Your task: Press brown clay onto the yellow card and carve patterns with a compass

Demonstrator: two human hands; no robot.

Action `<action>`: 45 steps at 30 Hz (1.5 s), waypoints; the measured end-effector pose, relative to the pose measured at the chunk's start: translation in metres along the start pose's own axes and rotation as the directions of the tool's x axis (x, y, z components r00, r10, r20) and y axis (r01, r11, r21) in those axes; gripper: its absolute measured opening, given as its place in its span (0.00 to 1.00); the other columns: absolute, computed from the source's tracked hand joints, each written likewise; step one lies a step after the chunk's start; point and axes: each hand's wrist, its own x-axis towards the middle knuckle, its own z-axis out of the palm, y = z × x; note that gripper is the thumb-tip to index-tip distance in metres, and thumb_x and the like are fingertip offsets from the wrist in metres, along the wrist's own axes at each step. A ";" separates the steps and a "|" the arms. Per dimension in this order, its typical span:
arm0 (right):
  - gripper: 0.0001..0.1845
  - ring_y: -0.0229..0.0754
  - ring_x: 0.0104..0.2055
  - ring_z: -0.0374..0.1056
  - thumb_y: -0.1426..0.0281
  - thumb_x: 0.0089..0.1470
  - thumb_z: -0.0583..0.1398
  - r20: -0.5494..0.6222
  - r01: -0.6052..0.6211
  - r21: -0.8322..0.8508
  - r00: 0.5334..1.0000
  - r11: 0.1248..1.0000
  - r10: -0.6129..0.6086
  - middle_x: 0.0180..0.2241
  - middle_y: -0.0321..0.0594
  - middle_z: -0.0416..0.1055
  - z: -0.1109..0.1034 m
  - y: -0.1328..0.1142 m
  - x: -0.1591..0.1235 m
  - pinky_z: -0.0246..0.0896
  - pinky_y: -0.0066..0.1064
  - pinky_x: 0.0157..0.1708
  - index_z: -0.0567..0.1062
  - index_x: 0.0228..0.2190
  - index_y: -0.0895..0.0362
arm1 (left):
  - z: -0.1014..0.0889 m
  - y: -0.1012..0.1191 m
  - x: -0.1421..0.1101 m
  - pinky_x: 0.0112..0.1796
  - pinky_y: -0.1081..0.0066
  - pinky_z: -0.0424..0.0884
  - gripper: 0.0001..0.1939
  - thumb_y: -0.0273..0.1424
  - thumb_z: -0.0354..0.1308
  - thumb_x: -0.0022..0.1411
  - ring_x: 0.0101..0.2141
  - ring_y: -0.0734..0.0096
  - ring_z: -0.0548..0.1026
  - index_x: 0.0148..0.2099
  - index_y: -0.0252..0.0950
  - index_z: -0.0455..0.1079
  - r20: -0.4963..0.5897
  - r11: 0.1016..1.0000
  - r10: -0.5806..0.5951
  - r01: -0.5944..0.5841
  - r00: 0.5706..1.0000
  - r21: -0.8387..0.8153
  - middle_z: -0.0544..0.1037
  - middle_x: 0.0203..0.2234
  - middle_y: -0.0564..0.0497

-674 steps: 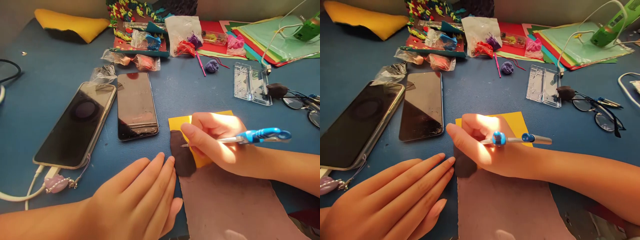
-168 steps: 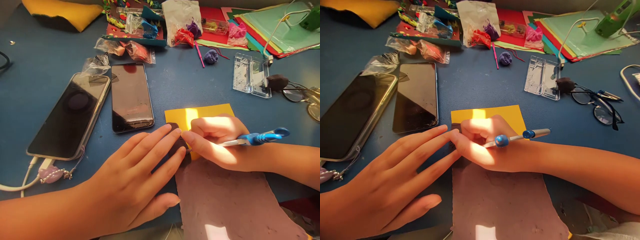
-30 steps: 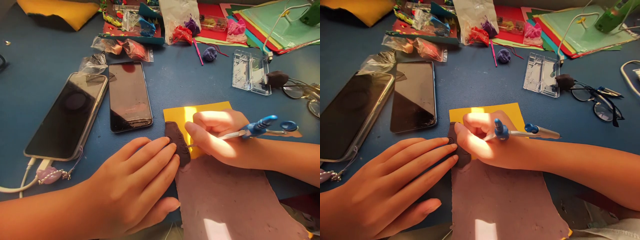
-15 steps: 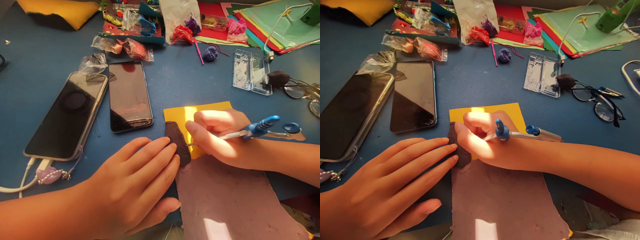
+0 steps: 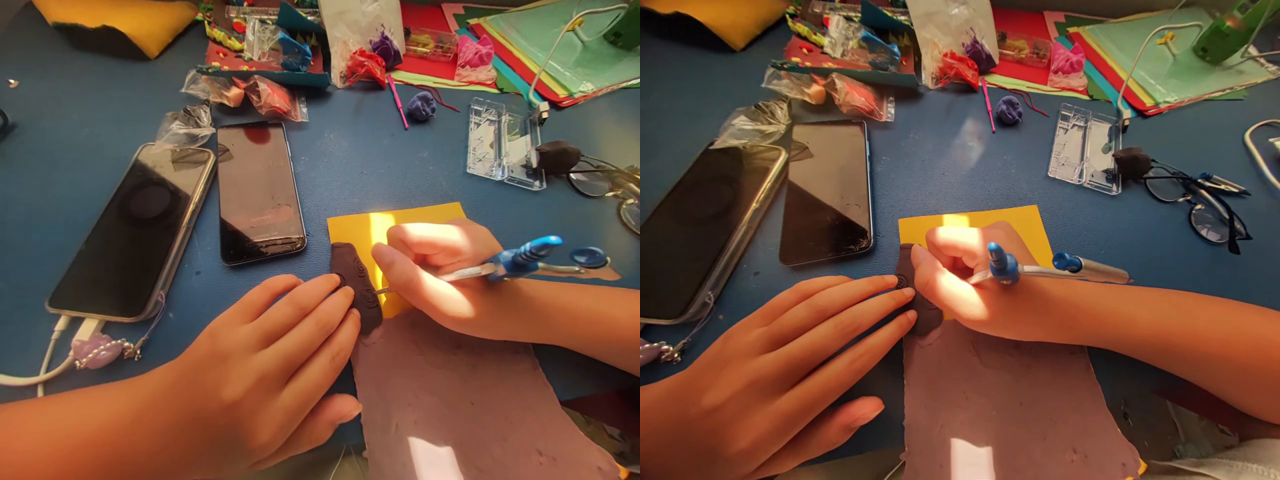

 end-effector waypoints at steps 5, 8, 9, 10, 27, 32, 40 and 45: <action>0.22 0.30 0.18 0.42 0.64 0.61 0.50 -0.017 -0.003 0.010 1.000 1.000 0.003 0.16 0.28 0.44 0.002 0.003 -0.004 0.38 0.25 0.16 0.52 0.17 0.55 | 0.001 0.001 0.000 0.53 0.56 0.66 0.19 0.33 0.48 0.68 0.56 0.53 0.68 0.56 0.27 0.68 0.003 1.000 -0.011 0.011 1.000 0.000 0.74 0.52 0.39; 0.23 0.31 0.17 0.42 0.62 0.61 0.50 0.010 -0.015 0.007 1.000 1.000 0.015 0.16 0.28 0.45 0.002 0.005 -0.005 0.38 0.26 0.16 0.52 0.17 0.55 | 0.002 0.000 -0.001 0.54 0.56 0.66 0.20 0.32 0.48 0.68 0.57 0.53 0.67 0.56 0.27 0.67 0.011 1.000 -0.010 0.010 1.000 -0.005 0.74 0.53 0.39; 0.23 0.31 0.17 0.42 0.61 0.61 0.50 0.018 -0.014 0.006 1.000 1.000 0.013 0.16 0.28 0.45 0.002 0.006 -0.005 0.39 0.26 0.16 0.52 0.17 0.55 | 0.002 0.000 -0.001 0.54 0.55 0.66 0.20 0.32 0.49 0.68 0.57 0.52 0.67 0.56 0.27 0.67 0.010 1.000 -0.006 0.006 1.000 -0.007 0.74 0.53 0.39; 0.24 0.31 0.17 0.42 0.61 0.61 0.50 0.019 -0.005 0.007 1.000 1.000 0.005 0.15 0.28 0.45 0.002 0.006 -0.005 0.39 0.26 0.17 0.52 0.17 0.55 | 0.002 0.000 -0.001 0.53 0.55 0.66 0.20 0.32 0.49 0.68 0.57 0.52 0.67 0.56 0.27 0.67 0.008 1.000 -0.002 0.002 1.000 -0.009 0.74 0.53 0.39; 0.22 0.30 0.17 0.44 0.65 0.60 0.50 0.004 -0.034 -0.020 0.999 0.999 0.034 0.15 0.28 0.47 -0.002 -0.001 -0.001 0.41 0.27 0.16 0.52 0.16 0.54 | -0.002 -0.001 0.000 0.52 0.57 0.69 0.19 0.33 0.51 0.67 0.55 0.53 0.69 0.55 0.28 0.69 0.001 1.000 0.012 -0.012 1.000 0.001 0.75 0.52 0.39; 0.21 0.31 0.17 0.44 0.66 0.60 0.50 0.007 -0.033 -0.034 0.999 0.999 0.033 0.16 0.28 0.46 -0.002 -0.003 -0.001 0.42 0.27 0.17 0.51 0.17 0.54 | -0.001 -0.002 0.001 0.51 0.57 0.70 0.19 0.33 0.52 0.66 0.54 0.53 0.70 0.54 0.28 0.70 0.004 1.000 0.012 -0.012 1.000 -0.010 0.75 0.52 0.39; 0.21 0.31 0.17 0.43 0.67 0.61 0.49 -0.067 0.028 -0.008 0.997 1.000 -0.028 0.16 0.28 0.46 0.003 0.004 -0.005 0.40 0.27 0.17 0.51 0.18 0.54 | 0.000 -0.002 0.001 0.51 0.55 0.68 0.20 0.34 0.51 0.67 0.56 0.51 0.68 0.56 0.26 0.67 0.005 0.999 0.034 -0.034 0.999 0.023 0.75 0.52 0.38; 0.22 0.31 0.17 0.42 0.63 0.60 0.50 0.031 0.008 0.022 0.999 1.000 -0.009 0.16 0.28 0.45 0.000 0.002 -0.002 0.40 0.27 0.17 0.51 0.17 0.54 | -0.001 -0.002 0.001 0.50 0.57 0.70 0.19 0.34 0.51 0.67 0.55 0.52 0.70 0.55 0.27 0.69 -0.007 1.000 0.023 -0.023 1.000 0.011 0.75 0.51 0.38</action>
